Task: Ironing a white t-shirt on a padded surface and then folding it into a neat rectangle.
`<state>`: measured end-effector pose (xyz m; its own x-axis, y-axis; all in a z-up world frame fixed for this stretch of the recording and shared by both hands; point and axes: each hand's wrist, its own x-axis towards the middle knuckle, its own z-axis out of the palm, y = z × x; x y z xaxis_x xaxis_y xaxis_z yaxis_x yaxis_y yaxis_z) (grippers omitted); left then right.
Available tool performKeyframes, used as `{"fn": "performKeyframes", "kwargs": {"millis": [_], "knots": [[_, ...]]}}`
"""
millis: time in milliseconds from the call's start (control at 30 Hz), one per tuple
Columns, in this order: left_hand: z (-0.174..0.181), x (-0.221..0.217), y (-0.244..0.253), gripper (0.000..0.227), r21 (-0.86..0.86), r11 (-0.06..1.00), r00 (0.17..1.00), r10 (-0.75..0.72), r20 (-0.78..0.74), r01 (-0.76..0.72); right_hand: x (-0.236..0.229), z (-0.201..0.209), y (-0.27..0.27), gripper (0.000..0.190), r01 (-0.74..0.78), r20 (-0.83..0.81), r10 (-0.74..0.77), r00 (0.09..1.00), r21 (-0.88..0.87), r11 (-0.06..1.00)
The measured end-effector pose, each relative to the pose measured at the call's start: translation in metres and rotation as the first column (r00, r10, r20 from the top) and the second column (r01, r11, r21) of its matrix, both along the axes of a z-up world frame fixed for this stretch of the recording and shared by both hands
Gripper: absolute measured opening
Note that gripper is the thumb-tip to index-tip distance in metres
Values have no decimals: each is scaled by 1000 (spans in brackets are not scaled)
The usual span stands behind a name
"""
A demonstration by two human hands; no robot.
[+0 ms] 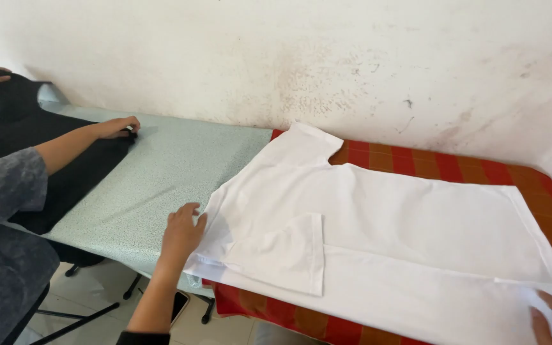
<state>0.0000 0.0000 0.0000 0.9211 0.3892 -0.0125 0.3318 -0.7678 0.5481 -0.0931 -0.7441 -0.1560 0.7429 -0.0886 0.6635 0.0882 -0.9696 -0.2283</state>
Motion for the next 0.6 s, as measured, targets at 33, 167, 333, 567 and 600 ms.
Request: {"fn": "performKeyframes", "kwargs": {"millis": [33,167,333,567,600], "knots": [[-16,26,3,46,-4,1000,1000,7,8,-7,17,27,26,35,-7,8,7,1000,-4,1000],[-96,128,20,32,374,928,950,-118,287,3,87,106,114,44,-29,-557,-24,830,-85,996],[-115,160,14,32,757,648,934,-214,287,-85,194,113,109,60,-13,-731,56,680,64,998],[-124,182,44,20,717,680,968,-42,248,-154,269,89,37,74,524,-676,-334,656,90,847],[-124,186,43,19,728,676,985,-15,174,-119,280,78,27,78,580,-652,-375,659,123,805]]}}
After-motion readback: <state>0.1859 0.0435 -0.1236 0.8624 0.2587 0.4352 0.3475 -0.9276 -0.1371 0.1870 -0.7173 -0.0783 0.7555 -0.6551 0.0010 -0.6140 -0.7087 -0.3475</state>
